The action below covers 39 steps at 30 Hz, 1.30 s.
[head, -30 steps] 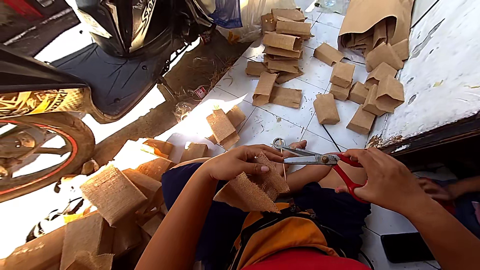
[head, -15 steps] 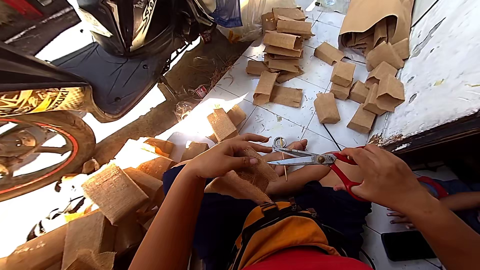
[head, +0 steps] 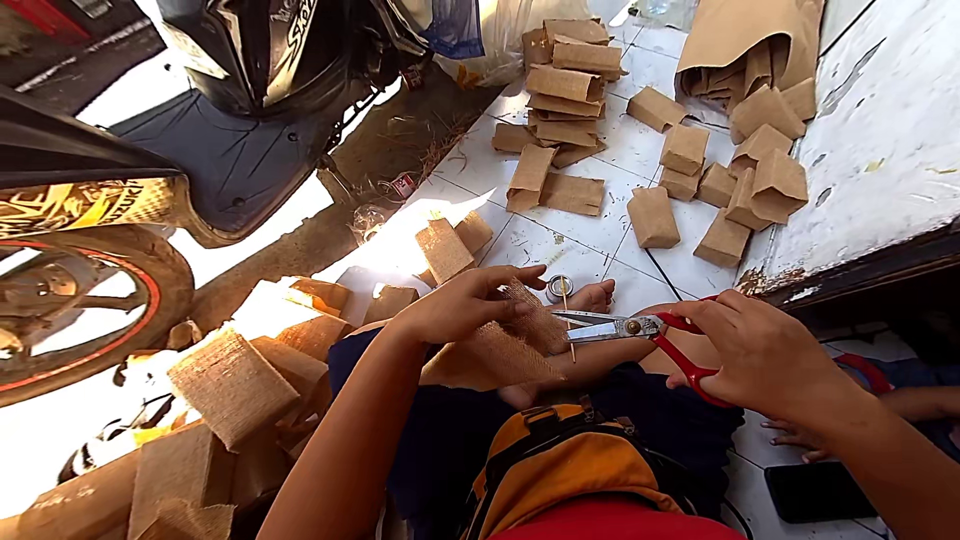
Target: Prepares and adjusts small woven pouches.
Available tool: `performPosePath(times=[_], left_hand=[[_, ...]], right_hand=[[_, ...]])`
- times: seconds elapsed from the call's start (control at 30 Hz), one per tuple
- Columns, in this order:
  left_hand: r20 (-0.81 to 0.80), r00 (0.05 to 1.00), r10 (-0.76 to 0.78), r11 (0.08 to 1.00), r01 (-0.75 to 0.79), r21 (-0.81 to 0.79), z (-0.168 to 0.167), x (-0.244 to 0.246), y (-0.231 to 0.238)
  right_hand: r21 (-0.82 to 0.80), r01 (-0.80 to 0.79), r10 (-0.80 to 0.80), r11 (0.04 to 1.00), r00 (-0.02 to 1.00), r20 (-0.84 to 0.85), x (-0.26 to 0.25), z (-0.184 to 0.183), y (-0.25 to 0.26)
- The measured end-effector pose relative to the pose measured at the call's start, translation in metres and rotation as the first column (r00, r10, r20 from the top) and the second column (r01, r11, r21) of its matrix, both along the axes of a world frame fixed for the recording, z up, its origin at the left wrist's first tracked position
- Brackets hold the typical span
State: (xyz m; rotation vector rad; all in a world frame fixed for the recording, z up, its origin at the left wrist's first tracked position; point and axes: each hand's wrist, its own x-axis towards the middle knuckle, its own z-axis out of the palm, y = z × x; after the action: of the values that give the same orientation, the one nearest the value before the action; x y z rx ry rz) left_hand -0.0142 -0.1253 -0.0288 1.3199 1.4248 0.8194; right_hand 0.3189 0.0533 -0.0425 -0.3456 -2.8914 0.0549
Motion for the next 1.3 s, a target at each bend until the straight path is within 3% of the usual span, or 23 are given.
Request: performPosePath(times=[0.17, 0.23, 0.3, 0.47, 0.67, 0.77, 0.87, 0.93, 1.0, 1.03, 1.17, 1.3], left_hand=[[0.218, 0.919, 0.330, 0.941, -0.339, 0.005, -0.003, 0.001, -0.013], [0.295, 0.833, 0.469, 0.868, -0.496, 0.021, -0.005, 0.006, -0.014], [0.363, 0.762, 0.536, 0.812, -0.583, 0.024, -0.008, 0.011, -0.014], [0.483, 0.735, 0.476, 0.809, -0.581, 0.088, -0.018, 0.024, -0.017], [0.472, 0.787, 0.398, 0.843, -0.516, 0.150, -0.023, 0.038, -0.013], [0.486, 0.740, 0.465, 0.787, -0.597, 0.155, -0.021, 0.044, -0.014], [0.474, 0.710, 0.521, 0.719, -0.665, 0.204, -0.020, 0.042, -0.019], [0.471, 0.695, 0.544, 0.686, -0.691, 0.228, -0.023, 0.041, -0.023], [0.463, 0.688, 0.559, 0.664, -0.706, 0.246, -0.026, 0.040, -0.025], [0.456, 0.692, 0.560, 0.659, -0.706, 0.261, -0.027, 0.040, -0.026], [0.418, 0.732, 0.538, 0.660, -0.674, 0.331, -0.035, 0.043, -0.023], [0.364, 0.779, 0.511, 0.682, -0.625, 0.380, -0.042, 0.049, -0.014]], right_hand=[[-0.279, 0.241, -0.210, 0.930, 0.968, 0.137, 0.024, -0.013, 0.016], [-0.464, 0.364, -0.292, 0.807, 0.930, 0.222, 0.030, -0.019, 0.018], [-0.632, 0.376, -0.332, 0.678, 0.923, 0.193, 0.033, -0.031, 0.012], [-0.942, 0.106, -0.410, 0.318, 0.911, -0.036, 0.005, -0.048, -0.026], [-0.946, -0.292, -0.421, 0.141, 0.847, -0.325, -0.076, -0.021, -0.051], [-0.931, -0.323, -0.393, 0.172, 0.844, -0.365, -0.101, -0.011, -0.050], [-0.945, -0.220, -0.404, 0.241, 0.863, -0.303, -0.095, -0.006, -0.039], [-0.907, -0.021, -0.442, 0.421, 0.868, -0.226, -0.072, -0.014, -0.028], [-0.767, 0.228, -0.492, 0.600, 0.861, -0.128, -0.037, -0.030, -0.016], [-0.687, 0.341, -0.524, 0.642, 0.849, -0.068, -0.017, -0.037, -0.011], [-0.468, 0.654, -0.631, 0.594, 0.740, 0.233, 0.052, -0.058, -0.011], [-0.413, 0.713, -0.596, 0.567, 0.701, 0.392, 0.093, -0.073, -0.019]])
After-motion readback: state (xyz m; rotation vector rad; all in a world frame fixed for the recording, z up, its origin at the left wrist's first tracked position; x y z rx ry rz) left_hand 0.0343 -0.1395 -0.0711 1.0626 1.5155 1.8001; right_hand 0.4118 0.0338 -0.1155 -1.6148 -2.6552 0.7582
